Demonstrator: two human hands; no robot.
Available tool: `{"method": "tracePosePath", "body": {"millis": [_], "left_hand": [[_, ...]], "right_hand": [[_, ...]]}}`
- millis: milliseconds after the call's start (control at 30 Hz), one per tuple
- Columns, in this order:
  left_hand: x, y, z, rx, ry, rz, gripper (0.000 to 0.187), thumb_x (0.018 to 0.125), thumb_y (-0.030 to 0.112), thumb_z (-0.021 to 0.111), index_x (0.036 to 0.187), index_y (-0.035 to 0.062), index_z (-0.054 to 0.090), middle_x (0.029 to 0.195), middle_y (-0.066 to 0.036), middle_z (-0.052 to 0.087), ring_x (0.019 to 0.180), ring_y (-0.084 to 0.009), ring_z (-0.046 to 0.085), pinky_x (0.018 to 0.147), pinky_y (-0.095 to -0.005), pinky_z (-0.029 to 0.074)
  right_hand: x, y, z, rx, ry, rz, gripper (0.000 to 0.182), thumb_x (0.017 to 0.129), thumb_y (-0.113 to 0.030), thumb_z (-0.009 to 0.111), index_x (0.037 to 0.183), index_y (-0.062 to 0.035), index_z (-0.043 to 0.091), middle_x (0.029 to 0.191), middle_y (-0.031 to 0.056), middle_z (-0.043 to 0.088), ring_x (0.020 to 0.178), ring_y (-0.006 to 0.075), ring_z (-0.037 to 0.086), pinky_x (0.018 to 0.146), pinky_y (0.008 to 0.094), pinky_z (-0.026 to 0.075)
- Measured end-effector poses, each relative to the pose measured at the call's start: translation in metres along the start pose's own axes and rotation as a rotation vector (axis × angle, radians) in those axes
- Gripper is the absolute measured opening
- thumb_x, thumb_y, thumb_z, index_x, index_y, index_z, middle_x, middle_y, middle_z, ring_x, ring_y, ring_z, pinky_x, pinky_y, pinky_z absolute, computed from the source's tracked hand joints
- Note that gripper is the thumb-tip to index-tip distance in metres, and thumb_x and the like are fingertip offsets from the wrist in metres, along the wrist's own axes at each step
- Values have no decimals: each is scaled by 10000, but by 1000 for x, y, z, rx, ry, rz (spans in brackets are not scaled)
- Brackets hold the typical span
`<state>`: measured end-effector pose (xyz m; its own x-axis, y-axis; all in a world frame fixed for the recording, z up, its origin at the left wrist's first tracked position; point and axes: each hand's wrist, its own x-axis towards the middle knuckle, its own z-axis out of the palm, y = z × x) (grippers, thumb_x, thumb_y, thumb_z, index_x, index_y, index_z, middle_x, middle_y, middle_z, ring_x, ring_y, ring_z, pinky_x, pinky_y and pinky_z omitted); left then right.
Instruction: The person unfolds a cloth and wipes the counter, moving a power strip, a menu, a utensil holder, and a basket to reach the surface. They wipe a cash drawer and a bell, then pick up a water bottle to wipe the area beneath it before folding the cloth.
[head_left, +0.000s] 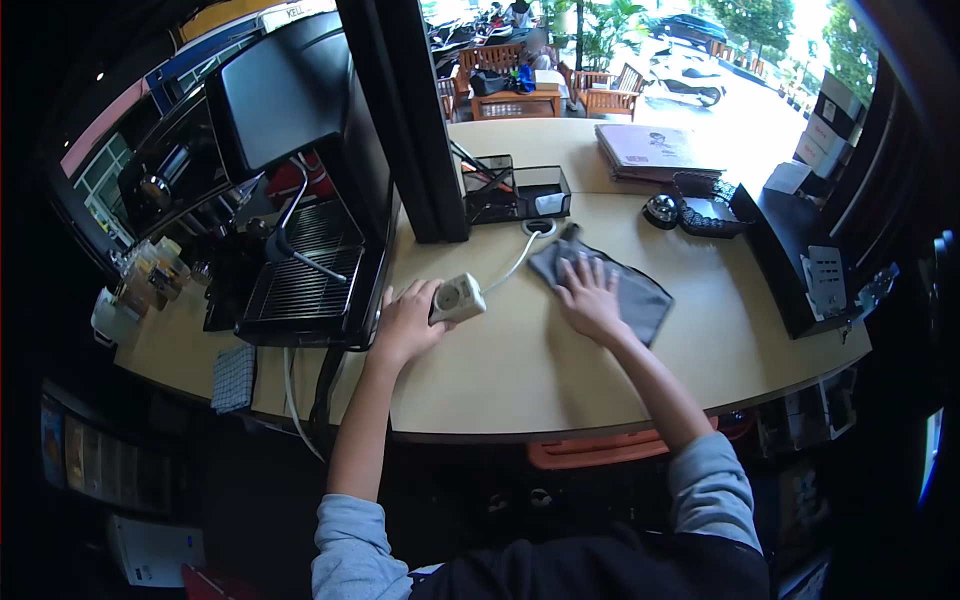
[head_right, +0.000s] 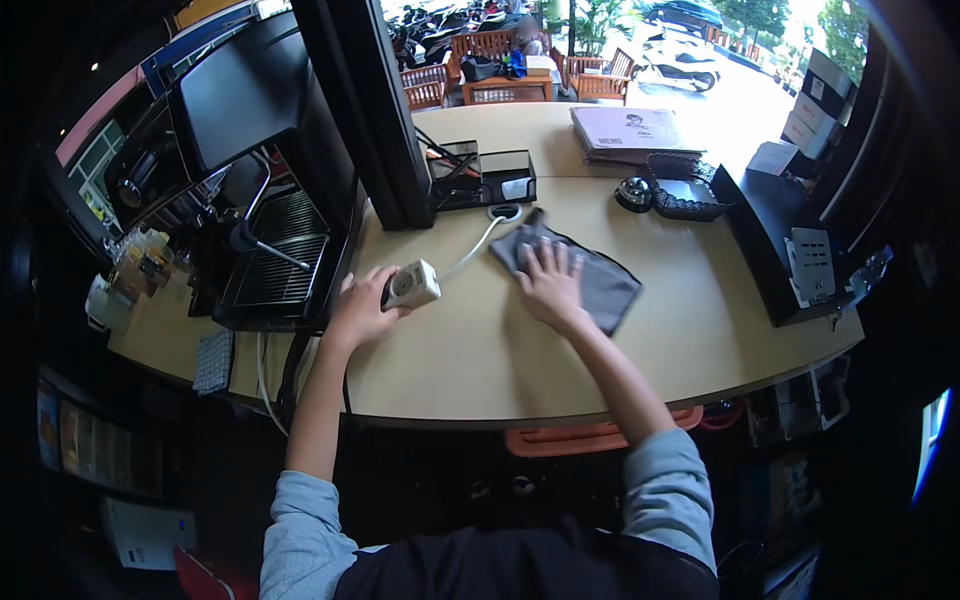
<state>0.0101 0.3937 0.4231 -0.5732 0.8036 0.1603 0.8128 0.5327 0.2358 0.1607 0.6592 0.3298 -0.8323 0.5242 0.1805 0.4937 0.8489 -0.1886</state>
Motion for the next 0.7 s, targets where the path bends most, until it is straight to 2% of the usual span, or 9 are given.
{"method": "tracePosePath", "body": {"millis": [100,133,167,233,300,367,467,567,700], "left_hand": [[1,-4,-5,-13,38,26,635,716,321,746,1253,86,501,1183,-96,581,1109,-276,548,1016,-454,331],[2,-4,-6,-32,-14,-14,633,739,335,731,1275,111,478,1231,-78,553,1152,-253,531,1058,-517,285],[1,-4,-7,-32,-19,-16,633,739,335,731,1275,111,478,1231,-78,553,1152,-253,531,1058,-517,285],[-1,-4,-7,-8,81,26,642,710,332,751,1245,78,502,1182,-106,583,1098,-286,552,986,-430,356],[1,-11,-3,-4,127,55,638,708,324,754,1244,82,507,1184,-115,583,1106,-289,551,972,-413,372],[2,-5,-9,-21,71,18,635,706,318,755,1244,87,510,1185,-113,584,1109,-289,550,974,-412,371],[4,-4,-6,-3,37,30,647,704,330,755,1254,94,509,1186,-115,586,1110,-286,552,980,-411,369],[2,-3,-3,44,-7,7,669,706,371,742,1270,99,507,1196,-112,584,1116,-283,552,1000,-421,352],[-1,-4,5,44,-130,6,704,708,407,723,1297,99,490,1229,-105,574,1137,-283,541,1032,-464,314]], "right_hand": [[32,-67,19,-1,-14,-89,585,948,-451,317,1435,-127,326,1512,182,222,1397,406,162,1081,638,65],[33,-86,28,25,15,-173,581,940,-445,332,1420,-119,349,1495,179,259,1382,404,193,1077,638,87],[33,-104,35,50,45,-256,578,931,-439,346,1406,-111,372,1478,175,295,1368,402,225,1073,638,108],[13,-143,39,-31,-1,-472,557,911,-407,401,1383,-113,409,1428,158,365,1333,395,272,1054,644,157],[-17,-170,30,133,-86,-652,529,903,-373,437,1370,-124,431,1385,149,410,1327,376,278,1037,644,195],[-53,-186,30,269,99,-808,506,908,-351,444,1373,-150,434,1393,149,410,1334,365,296,1052,625,199],[-89,-184,21,313,-33,-955,480,921,-356,434,1377,-206,434,1461,138,341,1357,369,300,1088,591,184],[-109,-154,8,347,-126,-1030,471,941,-384,421,1384,-223,426,1488,107,309,1380,336,265,1107,565,178],[-125,-80,-32,298,-213,-915,485,930,-382,471,1388,-232,418,1495,82,301,1377,313,273,1116,501,213]]}}
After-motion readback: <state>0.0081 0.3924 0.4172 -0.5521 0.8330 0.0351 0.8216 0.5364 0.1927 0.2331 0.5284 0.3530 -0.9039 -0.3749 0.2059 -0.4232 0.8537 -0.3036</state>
